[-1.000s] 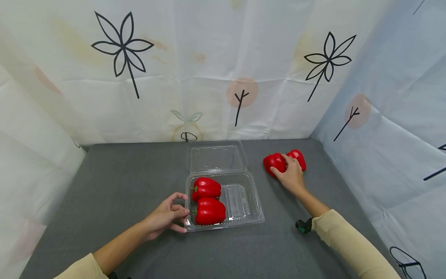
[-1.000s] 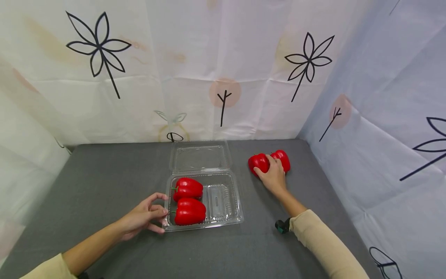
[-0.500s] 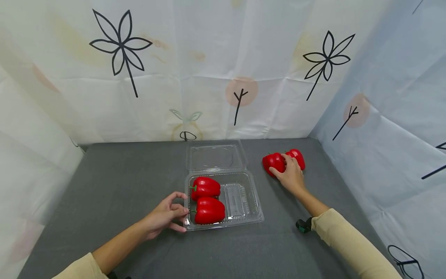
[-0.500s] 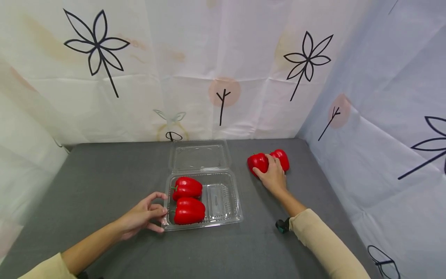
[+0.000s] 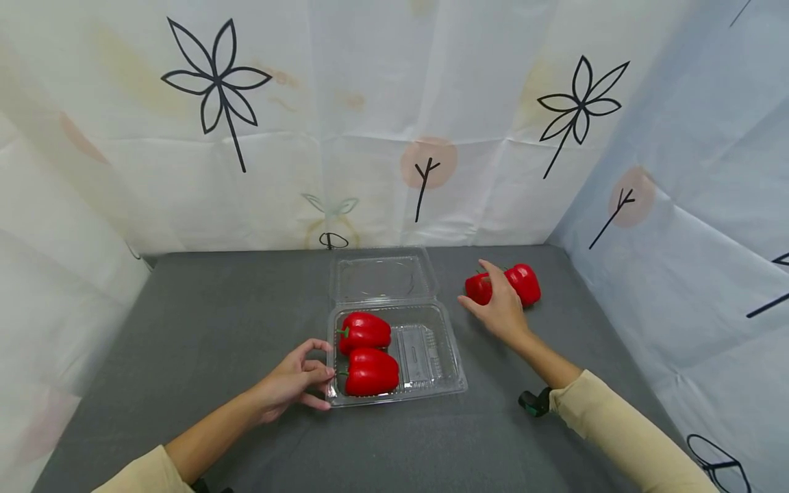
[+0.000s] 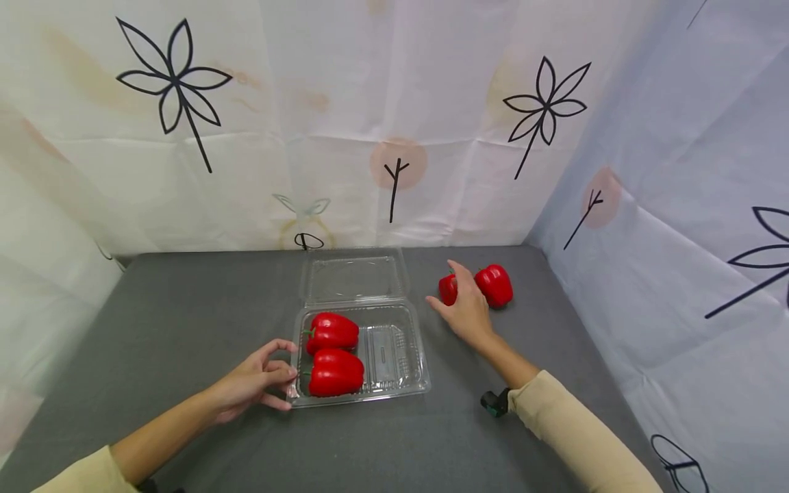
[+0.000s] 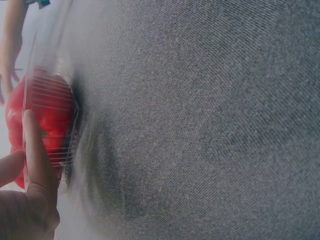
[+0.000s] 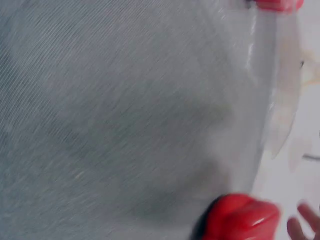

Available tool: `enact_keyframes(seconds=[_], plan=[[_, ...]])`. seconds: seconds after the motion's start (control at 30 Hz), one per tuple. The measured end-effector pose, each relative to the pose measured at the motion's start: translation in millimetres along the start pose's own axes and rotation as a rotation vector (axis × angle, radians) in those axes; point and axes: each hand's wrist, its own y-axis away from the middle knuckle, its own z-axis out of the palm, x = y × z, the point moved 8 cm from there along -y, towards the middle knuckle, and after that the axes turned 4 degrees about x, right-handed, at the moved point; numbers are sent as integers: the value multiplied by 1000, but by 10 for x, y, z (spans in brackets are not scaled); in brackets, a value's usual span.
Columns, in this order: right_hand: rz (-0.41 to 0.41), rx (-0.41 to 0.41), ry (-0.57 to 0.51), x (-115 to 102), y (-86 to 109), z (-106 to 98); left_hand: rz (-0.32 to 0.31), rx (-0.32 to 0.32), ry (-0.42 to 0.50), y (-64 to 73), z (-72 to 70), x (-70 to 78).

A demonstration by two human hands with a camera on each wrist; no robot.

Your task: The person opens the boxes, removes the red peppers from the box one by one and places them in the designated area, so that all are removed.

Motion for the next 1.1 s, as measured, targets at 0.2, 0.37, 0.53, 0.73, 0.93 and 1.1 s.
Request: enact_keyframes(seconds=[0.2, 0.37, 0.53, 0.73, 0.93, 1.1], plan=[[-180, -212, -167, -480, 101, 213, 1, -1, -1, 2, 0, 5], [-231, -380, -227, -766, 235, 383, -5, 1, -8, -1, 2, -6], [-287, -509, -251, -961, 369, 527, -5, 1, -7, -1, 3, -4], [-325, -630, -283, -1101, 533, 664, -4, 4, -8, 5, 9, 1], [-315, -756, -357, -1191, 662, 778, -12, 10, -10, -1, 3, -1], [-293, -833, -365, -1230, 720, 845, -29, 19, -14, -5, -3, -11]])
